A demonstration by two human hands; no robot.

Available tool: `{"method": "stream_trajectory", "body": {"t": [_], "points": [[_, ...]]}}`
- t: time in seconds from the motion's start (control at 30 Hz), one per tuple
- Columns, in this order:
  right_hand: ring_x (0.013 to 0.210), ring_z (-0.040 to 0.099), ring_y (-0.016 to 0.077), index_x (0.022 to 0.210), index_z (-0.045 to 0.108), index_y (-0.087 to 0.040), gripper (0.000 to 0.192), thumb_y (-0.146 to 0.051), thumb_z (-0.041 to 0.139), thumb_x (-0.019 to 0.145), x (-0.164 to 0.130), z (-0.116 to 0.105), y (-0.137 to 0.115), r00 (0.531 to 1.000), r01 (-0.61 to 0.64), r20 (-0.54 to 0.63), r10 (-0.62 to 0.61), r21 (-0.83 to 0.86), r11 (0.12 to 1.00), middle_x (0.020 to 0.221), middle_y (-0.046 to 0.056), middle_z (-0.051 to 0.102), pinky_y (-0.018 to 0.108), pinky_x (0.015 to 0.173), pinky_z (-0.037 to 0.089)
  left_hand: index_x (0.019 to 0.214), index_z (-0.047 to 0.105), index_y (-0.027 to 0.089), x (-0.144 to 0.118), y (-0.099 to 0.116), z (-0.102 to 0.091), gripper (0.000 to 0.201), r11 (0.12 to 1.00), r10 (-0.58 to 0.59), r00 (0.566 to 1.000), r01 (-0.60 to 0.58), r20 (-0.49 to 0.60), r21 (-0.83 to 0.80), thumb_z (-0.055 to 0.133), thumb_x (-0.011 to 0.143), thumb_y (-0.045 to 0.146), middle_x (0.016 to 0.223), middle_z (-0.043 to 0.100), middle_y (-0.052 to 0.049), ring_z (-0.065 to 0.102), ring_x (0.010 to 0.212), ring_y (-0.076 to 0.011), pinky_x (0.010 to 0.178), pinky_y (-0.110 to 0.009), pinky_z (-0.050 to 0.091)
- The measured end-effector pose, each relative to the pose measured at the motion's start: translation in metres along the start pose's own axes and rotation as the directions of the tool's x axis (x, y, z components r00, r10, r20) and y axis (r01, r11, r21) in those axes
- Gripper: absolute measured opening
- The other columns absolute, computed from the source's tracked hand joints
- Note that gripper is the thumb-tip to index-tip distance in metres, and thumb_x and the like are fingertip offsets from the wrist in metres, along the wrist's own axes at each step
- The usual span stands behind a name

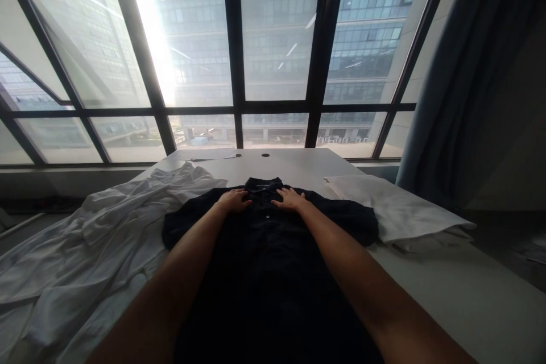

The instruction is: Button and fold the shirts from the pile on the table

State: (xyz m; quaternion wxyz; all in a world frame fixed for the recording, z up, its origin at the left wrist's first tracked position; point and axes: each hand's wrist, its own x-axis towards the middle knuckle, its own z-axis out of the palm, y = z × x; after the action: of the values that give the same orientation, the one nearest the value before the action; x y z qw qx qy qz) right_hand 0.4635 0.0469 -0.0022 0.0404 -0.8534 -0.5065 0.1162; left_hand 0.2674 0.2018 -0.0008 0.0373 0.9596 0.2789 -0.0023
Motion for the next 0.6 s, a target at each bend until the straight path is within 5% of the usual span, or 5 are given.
{"method": "stream_trajectory", "body": {"t": [0.1,0.2,0.37,0.5,0.6], "points": [[0.152,0.0,0.0315,0.159,0.016,-0.031,0.084,-0.077,0.027,0.09,0.01,0.009,0.005,1.0,0.008,0.012,-0.008,0.004,1.0,0.167,0.002,0.004,0.064,0.116,0.001,0.155,0.03,0.026,0.002,-0.003,0.007,0.075,0.999,-0.032,0.997,0.033,0.073,-0.018,0.031,0.093,0.068,0.164,0.016,-0.005,0.014,0.151,-0.0282,0.121,-0.048,0.016],[0.152,0.002,0.0283,0.159,0.015,-0.027,0.083,-0.076,0.021,0.092,0.007,0.014,0.008,0.996,0.05,-0.076,-0.052,-0.021,0.999,0.166,0.003,0.007,0.06,0.118,-0.001,0.158,0.021,0.024,-0.005,0.0,0.01,0.071,1.0,-0.031,0.999,0.031,0.039,0.0,0.02,0.098,0.062,0.165,0.009,-0.004,0.007,0.152,-0.0256,0.121,-0.051,0.009],[0.146,0.026,0.0287,0.151,0.039,-0.02,0.062,-0.054,0.026,0.1,-0.026,-0.01,0.035,0.974,-0.066,-0.222,0.039,-0.116,0.991,0.158,0.012,0.035,0.057,0.117,0.01,0.153,0.034,0.029,-0.037,-0.006,-0.014,0.056,0.991,-0.031,0.995,0.042,-0.091,0.125,0.027,0.101,0.049,0.161,0.029,-0.005,0.02,0.15,-0.0237,0.121,-0.05,0.012],[0.127,0.052,0.0353,0.129,0.063,-0.014,0.051,-0.047,0.05,0.092,-0.07,-0.043,0.099,0.892,-0.429,-0.211,0.4,-0.118,0.895,0.136,0.022,0.057,0.054,0.103,0.036,0.141,0.051,0.016,-0.087,-0.048,-0.043,0.053,0.953,-0.187,0.968,0.221,-0.17,0.206,0.04,0.098,0.045,0.151,0.045,-0.016,0.04,0.139,-0.0332,0.114,-0.055,0.026],[0.114,0.061,0.0345,0.119,0.068,-0.013,0.049,-0.045,0.067,0.081,-0.099,-0.051,0.141,0.847,-0.522,-0.145,0.511,-0.049,0.852,0.122,0.02,0.065,0.046,0.091,0.047,0.119,0.065,0.006,-0.123,-0.086,-0.054,0.048,0.91,-0.363,0.9,0.398,-0.241,0.115,0.051,0.092,0.044,0.132,0.06,-0.023,0.052,0.126,-0.0403,0.097,-0.053,0.045]]}}
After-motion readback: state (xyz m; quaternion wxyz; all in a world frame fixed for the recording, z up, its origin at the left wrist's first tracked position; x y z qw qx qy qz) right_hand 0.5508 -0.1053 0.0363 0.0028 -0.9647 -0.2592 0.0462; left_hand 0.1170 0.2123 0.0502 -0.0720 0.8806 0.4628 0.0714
